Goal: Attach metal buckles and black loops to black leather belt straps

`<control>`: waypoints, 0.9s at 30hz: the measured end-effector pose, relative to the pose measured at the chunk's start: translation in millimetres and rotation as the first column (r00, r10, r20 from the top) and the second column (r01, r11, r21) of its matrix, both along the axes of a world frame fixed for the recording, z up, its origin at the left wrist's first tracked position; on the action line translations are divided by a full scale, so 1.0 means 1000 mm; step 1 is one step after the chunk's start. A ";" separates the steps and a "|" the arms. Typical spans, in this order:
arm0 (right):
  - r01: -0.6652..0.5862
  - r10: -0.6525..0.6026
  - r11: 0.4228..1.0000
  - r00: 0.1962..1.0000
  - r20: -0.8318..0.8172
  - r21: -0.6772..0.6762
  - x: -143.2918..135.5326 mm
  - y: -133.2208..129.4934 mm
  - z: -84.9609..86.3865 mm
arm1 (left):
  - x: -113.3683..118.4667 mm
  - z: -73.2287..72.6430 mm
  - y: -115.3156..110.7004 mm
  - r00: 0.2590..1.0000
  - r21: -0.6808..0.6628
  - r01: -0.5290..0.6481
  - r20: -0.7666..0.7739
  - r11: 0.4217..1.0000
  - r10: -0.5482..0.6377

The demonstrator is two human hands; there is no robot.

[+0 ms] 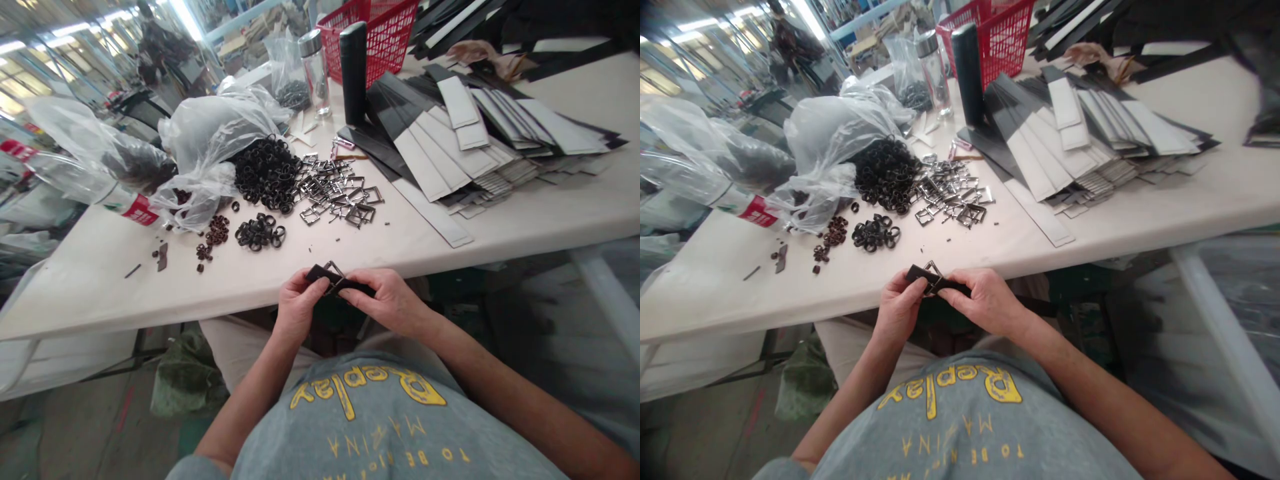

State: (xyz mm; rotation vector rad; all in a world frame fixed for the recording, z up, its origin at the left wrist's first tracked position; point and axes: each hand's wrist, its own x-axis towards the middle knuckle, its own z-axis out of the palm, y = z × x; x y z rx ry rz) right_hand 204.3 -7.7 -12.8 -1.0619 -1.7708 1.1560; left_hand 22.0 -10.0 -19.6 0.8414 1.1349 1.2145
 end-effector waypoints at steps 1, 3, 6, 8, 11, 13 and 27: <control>-0.020 0.020 1.000 1.000 0.016 -0.010 0.002 0.000 0.001 | -0.002 0.001 0.002 0.999 0.010 -0.039 0.010 0.999 0.038; -0.031 0.032 0.999 0.999 0.044 -0.025 0.003 -0.001 0.003 | -0.004 0.004 0.004 0.993 0.019 -0.107 0.043 0.994 0.106; 0.001 0.000 1.000 1.000 0.030 -0.015 0.000 -0.005 0.002 | -0.001 0.006 0.004 0.987 -0.036 -0.110 0.114 0.993 0.114; 0.024 -0.024 1.000 1.000 0.004 0.012 -0.005 -0.007 0.000 | 0.003 0.005 0.002 0.984 -0.082 -0.069 0.158 0.994 0.081; 0.058 -0.058 0.997 0.998 0.002 0.053 -0.011 -0.007 -0.003 | 0.010 0.002 -0.001 0.981 -0.110 -0.030 0.186 0.993 0.050; 0.079 -0.081 0.994 0.997 0.019 0.070 -0.013 -0.007 -0.004 | 0.012 0.000 -0.002 0.980 -0.112 -0.022 0.193 0.994 0.043; 0.098 -0.098 0.995 0.995 -0.001 -0.008 -0.017 -0.012 -0.006 | 0.015 -0.010 -0.004 0.975 -0.088 -0.037 0.214 0.995 0.055</control>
